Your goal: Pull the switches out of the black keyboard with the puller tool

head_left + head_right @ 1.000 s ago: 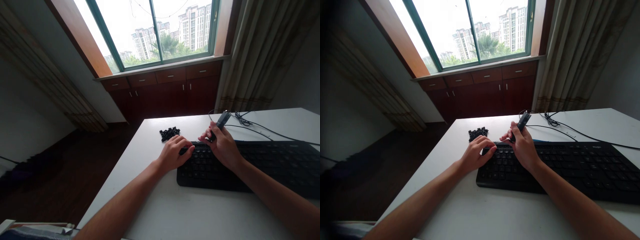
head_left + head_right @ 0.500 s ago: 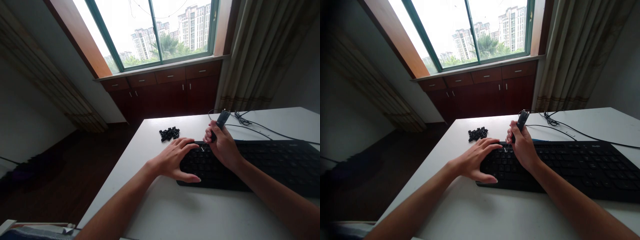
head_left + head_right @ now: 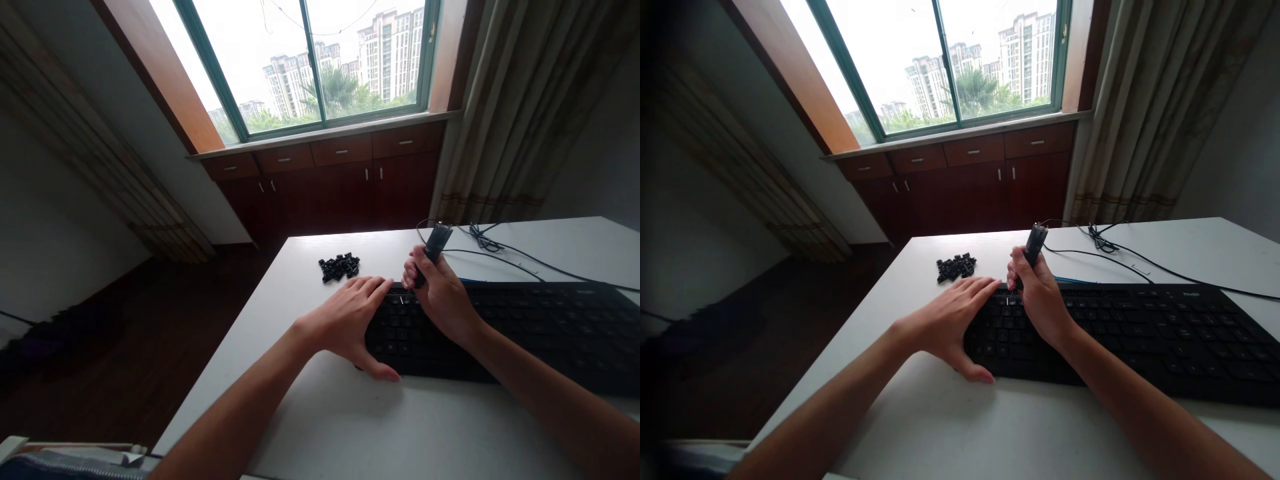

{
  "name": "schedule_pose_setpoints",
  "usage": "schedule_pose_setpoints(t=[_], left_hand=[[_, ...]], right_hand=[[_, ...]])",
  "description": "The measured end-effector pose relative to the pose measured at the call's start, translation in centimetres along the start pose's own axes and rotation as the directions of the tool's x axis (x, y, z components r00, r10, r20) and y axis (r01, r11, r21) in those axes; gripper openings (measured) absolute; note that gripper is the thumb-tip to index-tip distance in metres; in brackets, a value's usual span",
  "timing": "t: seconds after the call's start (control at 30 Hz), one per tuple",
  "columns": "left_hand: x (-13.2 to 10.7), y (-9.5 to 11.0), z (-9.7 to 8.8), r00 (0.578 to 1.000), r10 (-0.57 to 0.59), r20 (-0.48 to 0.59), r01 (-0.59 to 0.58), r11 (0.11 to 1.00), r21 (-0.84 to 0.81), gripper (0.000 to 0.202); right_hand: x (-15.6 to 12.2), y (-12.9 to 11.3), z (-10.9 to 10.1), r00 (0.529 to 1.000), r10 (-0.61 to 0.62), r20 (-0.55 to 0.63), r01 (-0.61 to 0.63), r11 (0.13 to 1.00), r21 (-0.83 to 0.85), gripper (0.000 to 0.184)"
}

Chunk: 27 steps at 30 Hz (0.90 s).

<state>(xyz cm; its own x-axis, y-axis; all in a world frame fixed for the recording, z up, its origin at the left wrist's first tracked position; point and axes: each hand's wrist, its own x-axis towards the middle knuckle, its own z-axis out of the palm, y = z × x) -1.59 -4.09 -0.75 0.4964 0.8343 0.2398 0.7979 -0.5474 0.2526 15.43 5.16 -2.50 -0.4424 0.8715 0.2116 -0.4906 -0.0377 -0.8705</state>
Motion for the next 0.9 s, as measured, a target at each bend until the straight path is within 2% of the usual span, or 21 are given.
schedule_pose_setpoints(t=[0.3,0.47,0.7,0.77,0.9], left_hand=[[-0.5,-0.4,-0.4,1.0,0.004,0.009,-0.004,1.0,0.004,0.124],[-0.6,-0.4,-0.3,1.0,0.014,-0.012,-0.015,1.0,-0.021,0.12],[-0.6,-0.5,-0.2,1.0,0.018,-0.015,-0.018,1.0,-0.018,0.122],[-0.6,-0.5,-0.1,1.0,0.0,-0.029,-0.001,1.0,-0.03,0.114],[-0.5,-0.4,0.3,0.995,-0.075,-0.071,0.073,0.997,-0.033,0.076]], right_hand=[[-0.8,-0.2,0.4,0.997,-0.025,0.072,0.038,0.983,-0.177,0.026],[-1.0,0.1,0.5,0.997,-0.054,0.058,0.067,0.964,-0.257,0.028],[-1.2,0.8,0.2,0.975,-0.123,0.183,0.183,0.915,-0.359,0.021],[-1.3,0.4,0.0,0.963,-0.129,0.237,0.227,0.861,-0.455,0.019],[-1.3,-0.5,-0.5,0.942,-0.124,0.313,0.303,0.715,-0.63,0.019]])
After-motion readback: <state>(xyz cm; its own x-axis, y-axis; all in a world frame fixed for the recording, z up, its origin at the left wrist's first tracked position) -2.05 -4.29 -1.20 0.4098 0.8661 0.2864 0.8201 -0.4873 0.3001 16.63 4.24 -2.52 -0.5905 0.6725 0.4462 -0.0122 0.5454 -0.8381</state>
